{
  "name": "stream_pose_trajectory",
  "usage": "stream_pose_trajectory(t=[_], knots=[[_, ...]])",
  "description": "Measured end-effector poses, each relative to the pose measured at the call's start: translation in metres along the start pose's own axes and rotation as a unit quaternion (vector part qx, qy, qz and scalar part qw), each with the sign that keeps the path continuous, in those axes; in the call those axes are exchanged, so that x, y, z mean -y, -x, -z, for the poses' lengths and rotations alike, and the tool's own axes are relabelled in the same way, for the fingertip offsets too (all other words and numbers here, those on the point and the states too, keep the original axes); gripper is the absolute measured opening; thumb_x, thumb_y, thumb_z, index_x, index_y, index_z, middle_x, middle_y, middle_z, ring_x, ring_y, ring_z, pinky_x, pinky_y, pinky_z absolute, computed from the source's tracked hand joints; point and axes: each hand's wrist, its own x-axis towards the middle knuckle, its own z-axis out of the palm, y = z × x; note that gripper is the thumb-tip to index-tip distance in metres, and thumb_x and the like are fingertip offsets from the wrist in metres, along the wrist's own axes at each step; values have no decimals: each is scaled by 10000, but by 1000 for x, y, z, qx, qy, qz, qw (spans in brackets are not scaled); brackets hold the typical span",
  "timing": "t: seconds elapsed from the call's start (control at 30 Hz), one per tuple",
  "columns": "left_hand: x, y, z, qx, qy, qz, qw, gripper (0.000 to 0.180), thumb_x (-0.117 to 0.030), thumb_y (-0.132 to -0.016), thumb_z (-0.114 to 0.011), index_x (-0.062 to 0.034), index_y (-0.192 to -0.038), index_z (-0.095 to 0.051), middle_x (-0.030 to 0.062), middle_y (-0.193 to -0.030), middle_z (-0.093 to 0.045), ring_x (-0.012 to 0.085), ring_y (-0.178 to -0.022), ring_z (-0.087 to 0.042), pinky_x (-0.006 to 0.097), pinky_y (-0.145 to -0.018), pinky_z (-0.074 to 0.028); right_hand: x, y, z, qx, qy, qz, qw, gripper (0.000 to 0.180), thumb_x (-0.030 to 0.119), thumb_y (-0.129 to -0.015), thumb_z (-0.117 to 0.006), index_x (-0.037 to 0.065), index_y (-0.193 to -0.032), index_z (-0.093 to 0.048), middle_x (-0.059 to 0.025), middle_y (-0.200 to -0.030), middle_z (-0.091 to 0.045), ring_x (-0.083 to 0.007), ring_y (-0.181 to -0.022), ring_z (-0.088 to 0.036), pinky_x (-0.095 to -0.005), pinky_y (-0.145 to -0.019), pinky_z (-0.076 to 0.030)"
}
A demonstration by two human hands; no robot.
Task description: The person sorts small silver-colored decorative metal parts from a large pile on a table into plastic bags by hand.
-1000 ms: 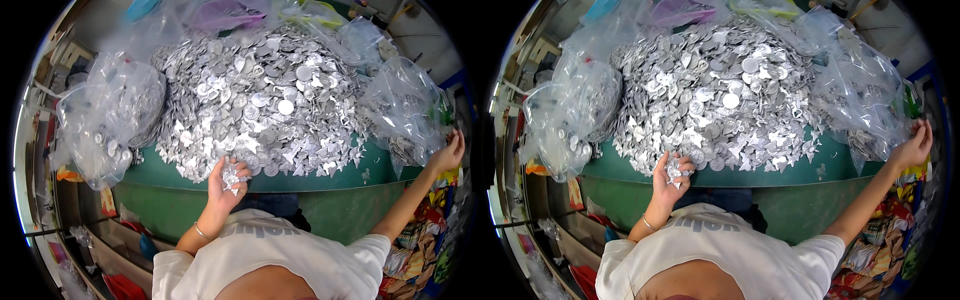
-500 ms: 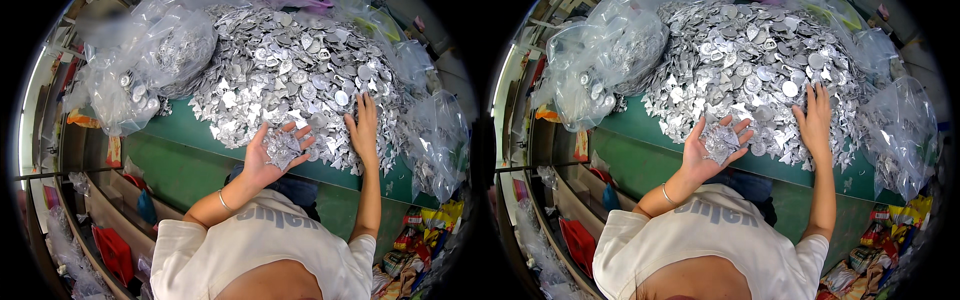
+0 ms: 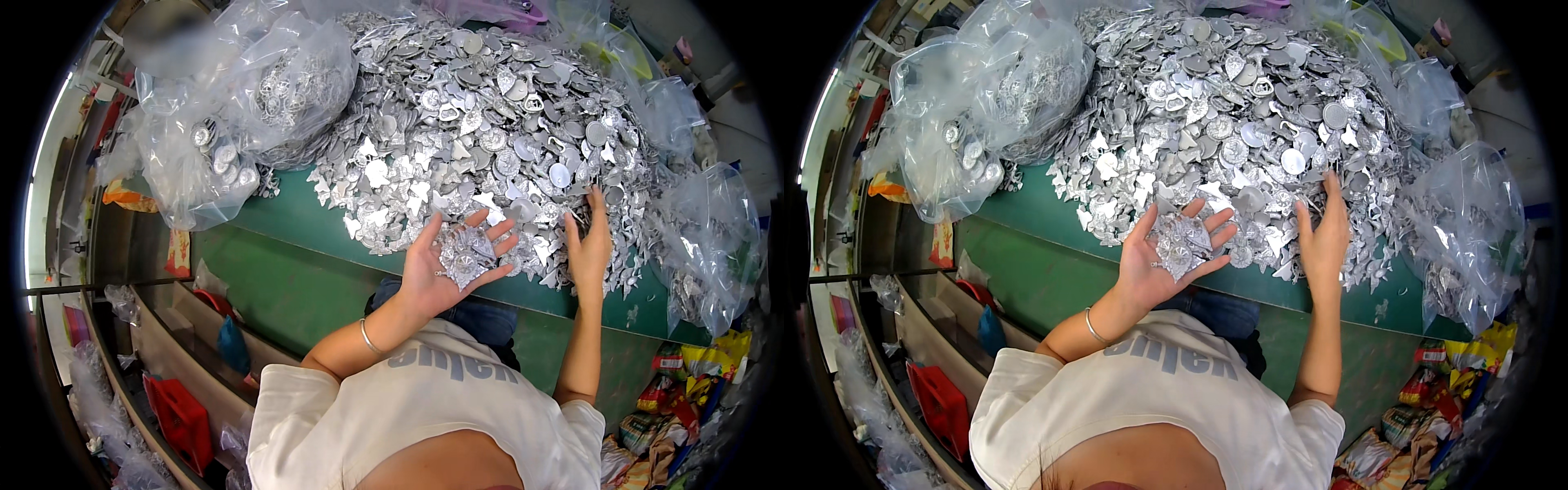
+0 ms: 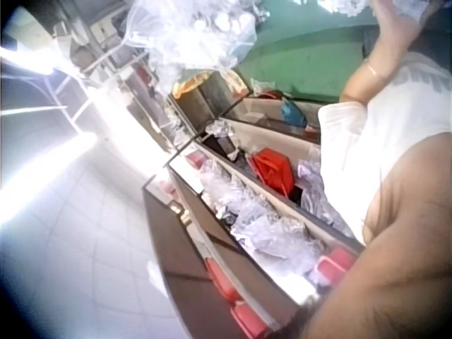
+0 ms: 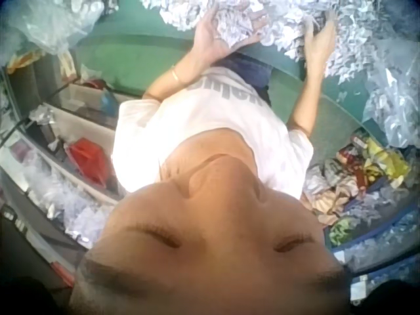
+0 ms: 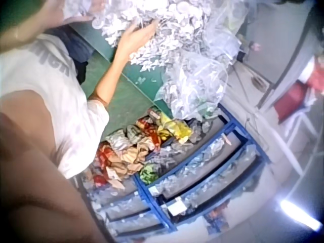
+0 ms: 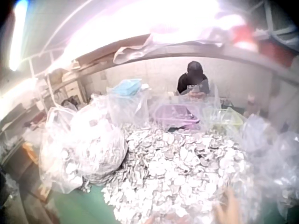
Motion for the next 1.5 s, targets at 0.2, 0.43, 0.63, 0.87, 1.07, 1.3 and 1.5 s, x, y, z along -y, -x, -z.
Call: stream_pose_trajectory(t=[0.2,0.43,0.63,0.87,1.07,1.3,1.5], knots=[[2,-1,-8,-34,-63,-26,997,500,-453,-913,-349,-94,-1255,-418,195,-1338,-359,335,-1206,-385,480,-904,-408,12,19,-14,-11,95,86,992,522,118,-789,-622,-1,-1256,-421,-214,-1359,-342,-391,-1177,-395,-430,-966,-329],[-5,-1,17,-97,-40,1,994,208,-118,-860,-545,-135,-1061,-496,35,-858,-450,121,-679,-408,207,-479,-315,21,34,-22,-17,51,71,996,559,107,-778,-625,-16,-1272,-393,-223,-1395,-277,-412,-1236,-323,-455,-1006,-276],[-9,-2,23,-80,-42,23,996,186,-91,-856,-535,-134,-1034,-505,20,-798,-411,120,-668,-392,198,-452,-312,26,38,-25,-3,81,104,991,553,137,-787,-620,-17,-1267,-393,-183,-1370,-334,-427,-1251,-286,-471,-1016,-262],[-12,-2,22,-102,-43,18,994,167,-85,-855,-527,-141,-1012,-509,17,-782,-381,127,-674,-383,206,-448,-309,16,32,-14,-7,13,84,996,508,101,-776,-621,-26,-1226,-422,-207,-1305,-378,-401,-1183,-360,-447,-983,-299],[-15,-3,20,-104,-61,6,993,180,-80,-846,-533,-144,-1012,-503,17,-784,-384,127,-663,-373,204,-447,-302,6,15,-12,-42,78,92,992,543,159,-765,-646,-35,-1223,-428,-223,-1292,-371,-397,-1180,-350,-466,-986,-272],[-24,-14,20,-85,-89,-3,992,221,-81,-831,-555,-148,-1029,-483,11,-792,-398,128,-662,-381,200,-453,-299,10,18,-9,2,1,95,995,509,198,-726,-684,23,-1167,-501,-180,-1255,-421,-383,-1162,-376,-480,-959,-287],[-30,-46,-1,-97,-100,18,990,153,-96,-837,-557,-147,-981,-550,8,-780,-386,122,-653,-369,206,-460,-310,7,8,3,6,-17,132,991,310,116,-695,-695,19,-971,-593,-121,-1106,-527,-348,-1060,-461,-434,-887,-369]])
